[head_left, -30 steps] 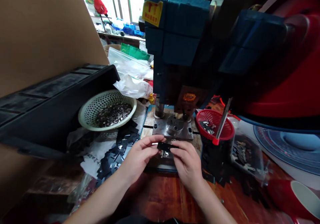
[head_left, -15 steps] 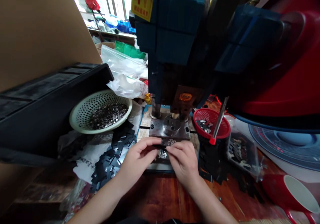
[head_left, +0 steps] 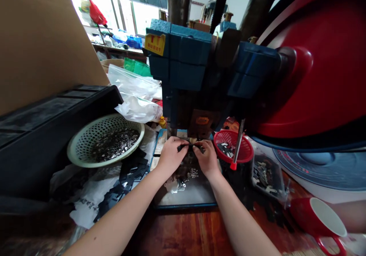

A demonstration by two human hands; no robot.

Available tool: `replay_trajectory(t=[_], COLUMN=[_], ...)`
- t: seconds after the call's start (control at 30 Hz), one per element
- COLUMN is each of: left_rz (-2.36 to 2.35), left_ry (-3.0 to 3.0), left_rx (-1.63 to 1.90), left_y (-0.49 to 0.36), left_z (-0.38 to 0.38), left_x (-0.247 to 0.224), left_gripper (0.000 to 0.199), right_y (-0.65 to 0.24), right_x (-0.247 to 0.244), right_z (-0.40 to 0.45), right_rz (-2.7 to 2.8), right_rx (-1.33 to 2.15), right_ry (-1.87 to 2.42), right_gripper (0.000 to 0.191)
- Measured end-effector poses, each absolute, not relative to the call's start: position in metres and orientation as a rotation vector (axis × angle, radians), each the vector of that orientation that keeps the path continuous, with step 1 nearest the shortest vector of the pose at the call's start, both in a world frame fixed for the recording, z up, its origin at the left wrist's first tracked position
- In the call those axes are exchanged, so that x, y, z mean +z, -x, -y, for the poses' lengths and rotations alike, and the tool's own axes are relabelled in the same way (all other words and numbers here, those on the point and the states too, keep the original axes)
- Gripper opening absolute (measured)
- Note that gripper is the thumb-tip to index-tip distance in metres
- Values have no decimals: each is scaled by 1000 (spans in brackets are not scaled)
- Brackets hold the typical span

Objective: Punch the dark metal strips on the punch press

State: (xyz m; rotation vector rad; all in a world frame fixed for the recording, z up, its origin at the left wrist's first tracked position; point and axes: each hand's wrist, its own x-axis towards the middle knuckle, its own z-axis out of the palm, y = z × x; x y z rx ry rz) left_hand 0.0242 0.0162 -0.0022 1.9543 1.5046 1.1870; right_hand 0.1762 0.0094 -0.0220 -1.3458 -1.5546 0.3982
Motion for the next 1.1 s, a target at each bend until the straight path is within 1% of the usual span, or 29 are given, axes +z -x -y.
replay_trajectory(t=[0.2,0.37,0.47,0.57,0.67,0.8,0.87,0.97,1.03,1.1], left_rz=[-1432,-1384,-1477,-1453,-1441,-1901,-2103,-2210,-2237,-2239], left_ry=[-1843,-1855,-1866,-1959,-2043,-1957,-1903,-1888,-1885,-1883], left_rx=[1069,1056,1172,1223,1081,888,703,428,338,328], left_y=[-23,-25,-22,-7,25,89,116,135,135,133], left_z=[-27,-31,-17,18,63,102,105,99,93,89], left_x=[-11,-7,2,8,2,-22,-34,-46,-51,-56], left_gripper=[27,28,27,25,21,23,27,32,33,34], right_y=[-175,-173,-174,-179,-188,-191,-187,-180,-178,-181], right_x=[-26,-27,-25,-25,-33,-52,-57,-55,-50,-45], right_z=[-16,-20,-13,12,49,98,114,123,124,124], right_rz=[1546,1535,1493,1466,1554,1775,1845,1884,1888,1875], right_rx=[529,518,459,382,326,228,227,242,239,228], right_ry=[1291,1302,1294,1265,1291,1181,1132,1100,1093,1099], right_gripper=[15,16,20,22,21,18,18,18,18,18])
